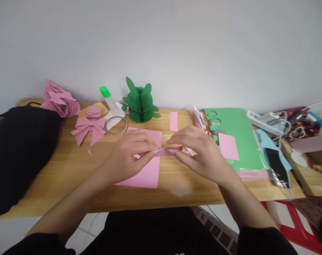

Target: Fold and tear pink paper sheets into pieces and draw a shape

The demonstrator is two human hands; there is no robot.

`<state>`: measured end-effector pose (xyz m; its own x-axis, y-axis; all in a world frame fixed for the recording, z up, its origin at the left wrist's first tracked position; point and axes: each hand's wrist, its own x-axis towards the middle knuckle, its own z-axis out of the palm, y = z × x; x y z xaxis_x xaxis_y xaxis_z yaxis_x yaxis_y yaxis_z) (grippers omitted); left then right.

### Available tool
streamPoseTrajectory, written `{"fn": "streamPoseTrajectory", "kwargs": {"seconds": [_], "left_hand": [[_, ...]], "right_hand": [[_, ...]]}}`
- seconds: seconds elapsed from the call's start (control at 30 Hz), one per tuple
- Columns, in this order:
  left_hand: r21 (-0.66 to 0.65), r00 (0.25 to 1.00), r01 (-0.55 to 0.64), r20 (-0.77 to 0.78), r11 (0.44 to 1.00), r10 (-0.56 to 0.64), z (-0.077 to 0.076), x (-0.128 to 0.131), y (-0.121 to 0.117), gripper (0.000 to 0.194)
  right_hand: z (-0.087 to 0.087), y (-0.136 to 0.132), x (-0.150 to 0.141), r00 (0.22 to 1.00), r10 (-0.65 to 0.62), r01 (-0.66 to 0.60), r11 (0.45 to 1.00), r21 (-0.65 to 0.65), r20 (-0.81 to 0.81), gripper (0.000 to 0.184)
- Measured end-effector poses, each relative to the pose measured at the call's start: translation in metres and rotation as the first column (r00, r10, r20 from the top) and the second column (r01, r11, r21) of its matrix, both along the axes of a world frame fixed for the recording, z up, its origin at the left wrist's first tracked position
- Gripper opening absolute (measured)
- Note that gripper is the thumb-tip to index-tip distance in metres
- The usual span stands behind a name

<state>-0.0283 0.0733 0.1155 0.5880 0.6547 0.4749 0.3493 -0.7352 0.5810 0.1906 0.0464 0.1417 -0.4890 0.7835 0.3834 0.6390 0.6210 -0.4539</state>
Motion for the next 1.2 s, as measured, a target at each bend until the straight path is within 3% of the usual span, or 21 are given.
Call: {"fn": "streamPoseTrajectory", "kwargs": {"seconds": [0.17,0.3,0.4,0.5,0.57,0.63,0.73,0.8,0.87,0.93,1.03,1.1,1.2], "left_hand": [[0.037,1.0,0.004,-0.012,0.999,-0.003,0.002,-0.01,0.001,0.019],[0.08,0.988,-0.152,0.012,0.985,0.151,-0.008,-0.033,0.006,0.012],[0.076,0.968,-0.25,0.036,0.965,0.248,-0.011,-0.03,0.006,0.008],[0.024,0.987,-0.144,-0.064,0.989,0.145,-0.006,-0.009,0.003,0.016],[-0.074,0.993,-0.089,-0.079,0.993,0.083,-0.003,0.002,0.002,0.025],[-0.215,0.993,-0.118,0.002,0.969,0.122,-0.002,0.005,0.004,0.032],[-0.468,0.944,-0.15,0.194,0.871,0.267,-0.007,0.0,0.007,0.027],[-0.634,0.892,-0.125,0.265,0.763,0.367,-0.012,0.0,0.007,0.025],[-0.766,0.849,-0.094,0.272,0.636,0.454,-0.017,0.005,0.003,0.029],[-0.842,0.818,-0.048,0.276,0.538,0.505,-0.021,0.012,-0.002,0.031],[-0.883,0.792,0.017,0.298,0.469,0.533,-0.025,0.019,-0.008,0.045],[-0.866,0.814,-0.034,0.266,0.499,0.517,-0.028,0.02,-0.01,0.059],[-0.715,0.863,-0.194,0.2,0.672,0.463,-0.035,0.019,-0.011,0.049]], "right_hand": [[0.001,0.0,0.01,0.999,-0.011,0.01,1.0,0.03,0.046,0.014],[0.001,0.0,0.032,0.995,-0.08,0.076,0.994,0.074,0.053,0.013],[0.003,0.002,0.03,0.994,-0.045,0.044,0.999,0.011,0.099,0.013],[0.006,0.005,0.016,0.994,0.057,-0.053,0.997,-0.051,0.089,0.015],[0.007,0.005,0.01,1.0,0.006,-0.008,0.997,-0.07,-0.03,0.011],[0.003,0.003,0.009,0.978,-0.112,0.084,0.984,-0.158,-0.175,0.011],[-0.012,-0.001,0.011,0.929,-0.155,0.014,0.922,-0.387,-0.335,0.017],[-0.025,-0.004,0.008,0.868,-0.15,-0.101,0.88,-0.465,-0.474,0.021],[-0.037,-0.007,0.002,0.8,-0.202,-0.137,0.856,-0.499,-0.565,0.025],[-0.044,-0.01,-0.005,0.746,-0.276,-0.12,0.84,-0.529,-0.607,0.026],[-0.048,-0.012,-0.012,0.676,-0.36,-0.087,0.827,-0.555,-0.643,0.024],[-0.048,-0.014,-0.014,0.657,-0.381,-0.077,0.824,-0.561,-0.651,0.025],[-0.05,-0.015,-0.016,0.675,-0.383,-0.07,0.818,-0.571,-0.631,0.025]]}}
